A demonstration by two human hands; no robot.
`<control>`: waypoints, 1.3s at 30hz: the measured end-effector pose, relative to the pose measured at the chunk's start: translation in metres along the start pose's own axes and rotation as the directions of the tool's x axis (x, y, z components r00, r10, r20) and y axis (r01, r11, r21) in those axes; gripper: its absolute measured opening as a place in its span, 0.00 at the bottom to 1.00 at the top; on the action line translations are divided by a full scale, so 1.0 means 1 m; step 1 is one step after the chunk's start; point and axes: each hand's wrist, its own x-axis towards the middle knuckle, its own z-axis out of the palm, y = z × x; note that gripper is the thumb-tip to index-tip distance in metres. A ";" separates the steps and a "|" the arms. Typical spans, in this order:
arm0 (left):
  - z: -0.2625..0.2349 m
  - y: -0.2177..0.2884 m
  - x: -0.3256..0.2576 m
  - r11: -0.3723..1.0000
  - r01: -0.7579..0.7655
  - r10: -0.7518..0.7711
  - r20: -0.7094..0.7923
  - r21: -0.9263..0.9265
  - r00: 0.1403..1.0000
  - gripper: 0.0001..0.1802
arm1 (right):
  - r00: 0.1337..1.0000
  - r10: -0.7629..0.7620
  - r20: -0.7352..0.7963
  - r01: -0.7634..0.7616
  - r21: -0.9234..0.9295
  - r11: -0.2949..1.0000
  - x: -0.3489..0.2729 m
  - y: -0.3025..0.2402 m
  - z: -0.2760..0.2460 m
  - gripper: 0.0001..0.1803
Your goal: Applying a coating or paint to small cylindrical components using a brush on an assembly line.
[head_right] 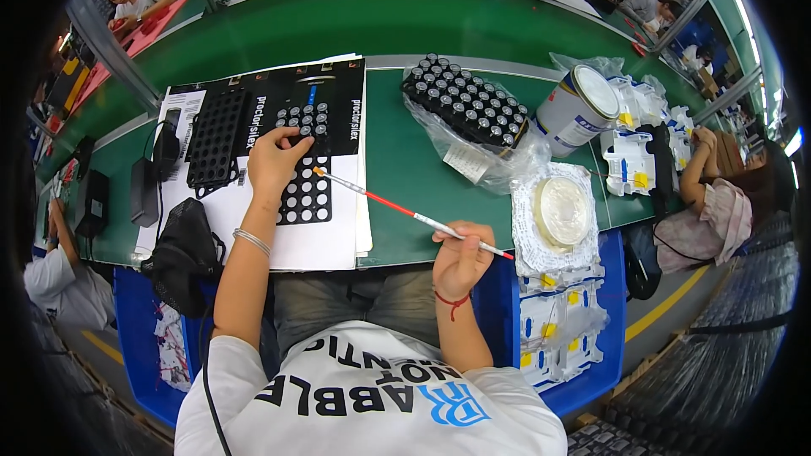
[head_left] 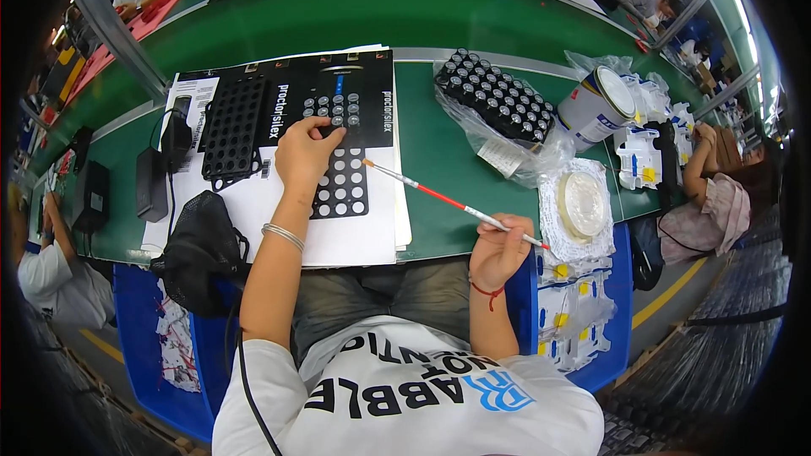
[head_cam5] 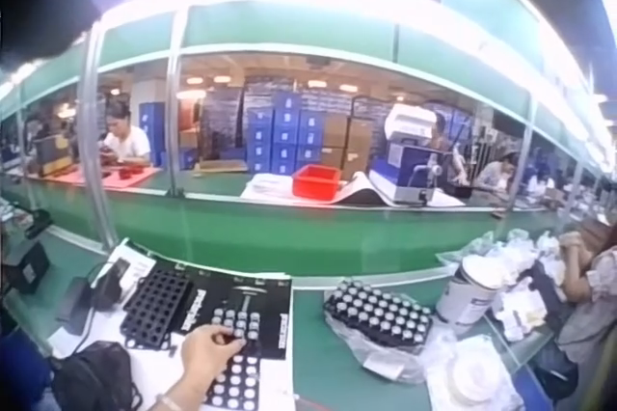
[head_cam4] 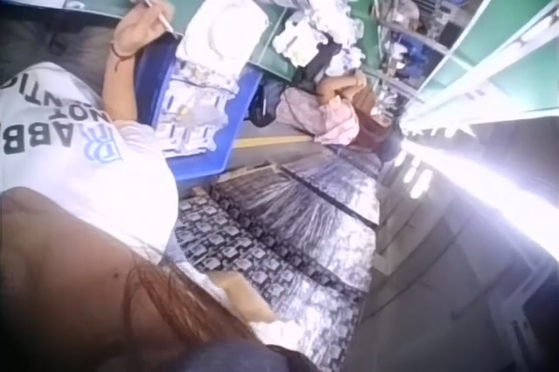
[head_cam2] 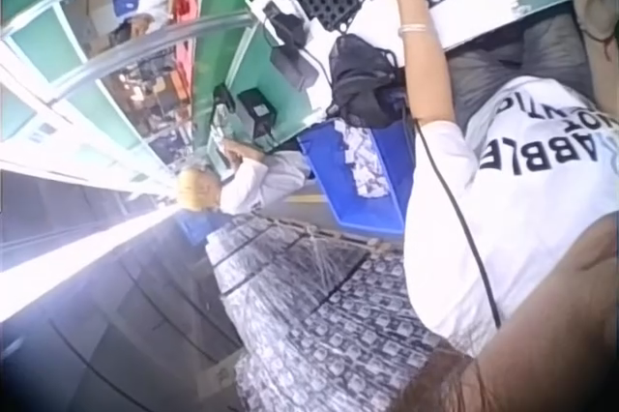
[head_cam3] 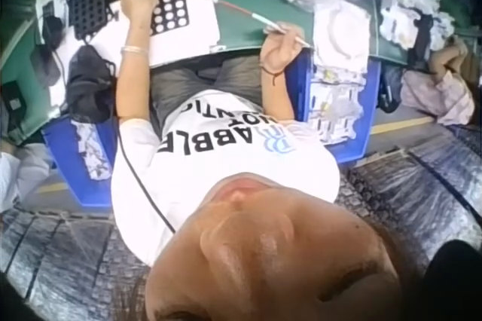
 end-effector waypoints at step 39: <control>0.105 0.110 0.025 0.830 -0.465 0.498 0.033 -0.307 0.867 0.15 | 0.987 0.042 -0.155 -0.018 0.157 0.987 0.009 -0.019 -0.031 0.11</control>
